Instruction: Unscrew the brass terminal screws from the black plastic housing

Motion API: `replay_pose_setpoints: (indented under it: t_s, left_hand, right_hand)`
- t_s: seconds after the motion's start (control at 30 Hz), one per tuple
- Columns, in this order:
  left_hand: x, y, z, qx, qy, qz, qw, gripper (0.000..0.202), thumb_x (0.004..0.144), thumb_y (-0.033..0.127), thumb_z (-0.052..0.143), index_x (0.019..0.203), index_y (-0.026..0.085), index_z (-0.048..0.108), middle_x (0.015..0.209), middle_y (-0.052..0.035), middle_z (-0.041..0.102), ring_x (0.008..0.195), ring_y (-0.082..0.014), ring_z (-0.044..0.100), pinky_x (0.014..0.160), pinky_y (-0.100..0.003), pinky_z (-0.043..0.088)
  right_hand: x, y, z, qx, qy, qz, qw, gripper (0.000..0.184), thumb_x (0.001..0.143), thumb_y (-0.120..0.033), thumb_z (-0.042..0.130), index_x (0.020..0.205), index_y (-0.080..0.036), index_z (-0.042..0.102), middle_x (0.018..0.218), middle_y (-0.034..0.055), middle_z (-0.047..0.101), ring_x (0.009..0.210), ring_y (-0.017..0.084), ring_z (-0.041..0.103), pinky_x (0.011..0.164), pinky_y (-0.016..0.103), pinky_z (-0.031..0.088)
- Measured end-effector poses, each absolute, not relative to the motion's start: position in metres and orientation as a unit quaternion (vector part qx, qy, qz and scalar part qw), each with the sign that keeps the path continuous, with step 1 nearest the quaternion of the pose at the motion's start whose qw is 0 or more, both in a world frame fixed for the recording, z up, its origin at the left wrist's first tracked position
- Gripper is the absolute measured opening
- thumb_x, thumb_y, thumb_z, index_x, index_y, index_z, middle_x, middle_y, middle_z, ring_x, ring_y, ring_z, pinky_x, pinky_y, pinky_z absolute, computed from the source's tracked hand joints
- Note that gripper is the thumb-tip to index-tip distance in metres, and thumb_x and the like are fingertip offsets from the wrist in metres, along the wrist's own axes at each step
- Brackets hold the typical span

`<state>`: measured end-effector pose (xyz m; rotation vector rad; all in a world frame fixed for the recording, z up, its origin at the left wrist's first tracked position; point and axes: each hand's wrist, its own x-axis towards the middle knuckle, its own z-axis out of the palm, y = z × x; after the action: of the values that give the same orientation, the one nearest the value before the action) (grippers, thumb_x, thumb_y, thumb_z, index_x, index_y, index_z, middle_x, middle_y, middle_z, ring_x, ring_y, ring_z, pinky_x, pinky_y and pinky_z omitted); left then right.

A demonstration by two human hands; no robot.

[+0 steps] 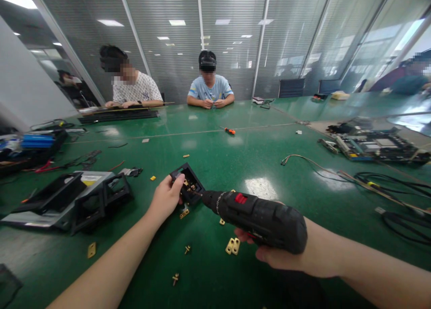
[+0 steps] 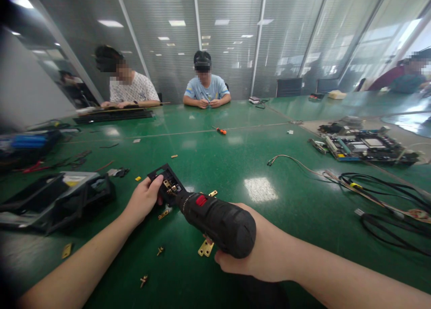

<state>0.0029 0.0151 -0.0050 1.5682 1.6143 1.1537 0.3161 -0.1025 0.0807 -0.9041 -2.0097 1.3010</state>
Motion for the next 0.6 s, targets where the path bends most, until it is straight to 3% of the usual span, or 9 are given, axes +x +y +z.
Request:
replay_pose_setpoints:
  t_s: [0.23, 0.43, 0.6]
  left_hand:
    - [0.004, 0.012, -0.003, 0.582, 0.604, 0.42, 0.346, 0.046, 0.093, 0.067, 0.053, 0.091, 0.021, 0.059, 0.048, 0.0019, 0.063, 0.037, -0.0185, 0.058, 0.039, -0.025, 0.037]
    - [0.009, 0.009, 0.003, 0.554, 0.611, 0.414, 0.384, 0.044, 0.091, 0.066, 0.054, 0.096, 0.022, 0.055, 0.043, 0.0031, 0.06, 0.033, -0.0183, 0.056, 0.032, -0.022, 0.03]
    - [0.011, 0.008, 0.004, 0.549, 0.593, 0.424, 0.408, 0.045, 0.089, 0.066, 0.057, 0.099, 0.021, 0.054, 0.05, 0.0019, 0.065, 0.036, -0.0186, 0.06, 0.033, -0.022, 0.034]
  right_hand:
    - [0.323, -0.098, 0.067, -0.304, -0.723, 0.54, 0.305, 0.054, 0.074, -0.013, 0.066, 0.128, -0.016, 0.065, 0.102, 0.0087, 0.077, 0.082, 0.018, 0.07, 0.071, 0.028, 0.058]
    - [0.329, -0.096, 0.055, -0.298, -0.692, 0.6, 0.269, 0.061, 0.074, -0.009, 0.068, 0.134, -0.019, 0.062, 0.116, 0.0101, 0.076, 0.088, 0.016, 0.071, 0.075, 0.028, 0.059]
    - [0.328, -0.096, 0.054, -0.289, -0.692, 0.594, 0.291, 0.053, 0.075, -0.012, 0.07, 0.127, -0.017, 0.066, 0.104, 0.0085, 0.076, 0.089, 0.019, 0.072, 0.076, 0.029, 0.06]
